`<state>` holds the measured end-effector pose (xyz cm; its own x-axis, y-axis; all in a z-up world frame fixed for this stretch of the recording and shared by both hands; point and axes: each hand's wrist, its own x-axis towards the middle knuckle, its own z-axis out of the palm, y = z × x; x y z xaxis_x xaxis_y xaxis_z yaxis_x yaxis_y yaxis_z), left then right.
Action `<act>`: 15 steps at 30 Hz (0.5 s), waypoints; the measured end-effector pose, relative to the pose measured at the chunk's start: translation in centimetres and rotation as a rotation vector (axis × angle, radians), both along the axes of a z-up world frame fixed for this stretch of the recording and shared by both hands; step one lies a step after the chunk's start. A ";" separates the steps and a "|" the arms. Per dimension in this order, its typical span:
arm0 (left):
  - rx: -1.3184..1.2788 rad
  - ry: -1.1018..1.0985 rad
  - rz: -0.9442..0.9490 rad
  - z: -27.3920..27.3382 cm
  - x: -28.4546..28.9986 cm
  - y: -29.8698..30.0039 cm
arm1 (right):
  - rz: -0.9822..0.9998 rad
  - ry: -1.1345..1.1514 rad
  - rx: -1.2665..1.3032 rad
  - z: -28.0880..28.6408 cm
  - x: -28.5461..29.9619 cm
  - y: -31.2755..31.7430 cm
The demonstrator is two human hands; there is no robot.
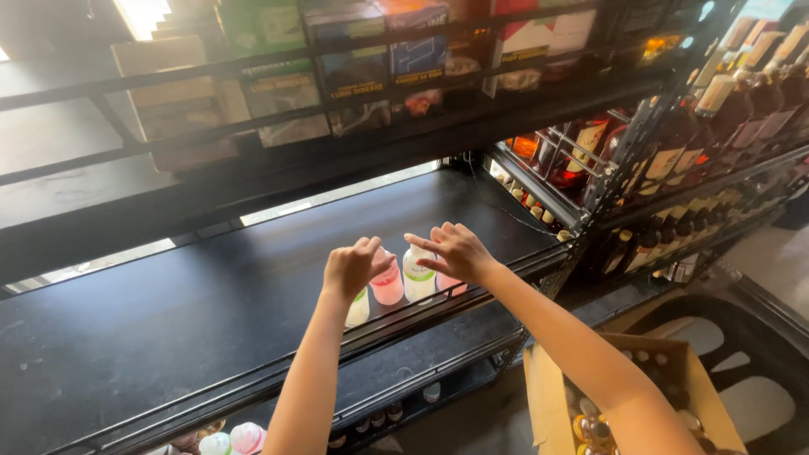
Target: Stock various bottled and canned beverages from a box onto retail shelves.
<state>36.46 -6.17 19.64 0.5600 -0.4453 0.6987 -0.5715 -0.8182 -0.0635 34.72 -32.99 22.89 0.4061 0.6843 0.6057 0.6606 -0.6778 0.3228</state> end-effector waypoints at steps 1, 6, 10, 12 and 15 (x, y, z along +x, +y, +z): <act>0.005 0.071 0.048 0.7 -0.4 0.3 | -0.016 0.047 0.001 -0.1 -0.1 0.0; -0.039 0.205 0.067 0.6 -1.0 1.1 | -0.037 0.210 0.031 -1.1 -0.1 0.0; -0.078 0.283 0.082 0.9 -1.6 1.2 | -0.065 0.226 0.132 -2.8 -0.6 -0.6; -0.155 0.351 0.096 1.5 -2.5 1.3 | -0.079 0.276 0.187 -3.1 -1.4 -0.6; -0.347 0.029 0.036 1.9 -4.9 1.1 | -0.179 -0.075 0.247 -3.5 -4.1 -0.1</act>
<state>31.56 -5.03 21.56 0.5928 -0.1642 0.7885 -0.5395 -0.8078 0.2374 30.66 -33.06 19.39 0.4548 0.4346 0.7774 0.5048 -0.8449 0.1770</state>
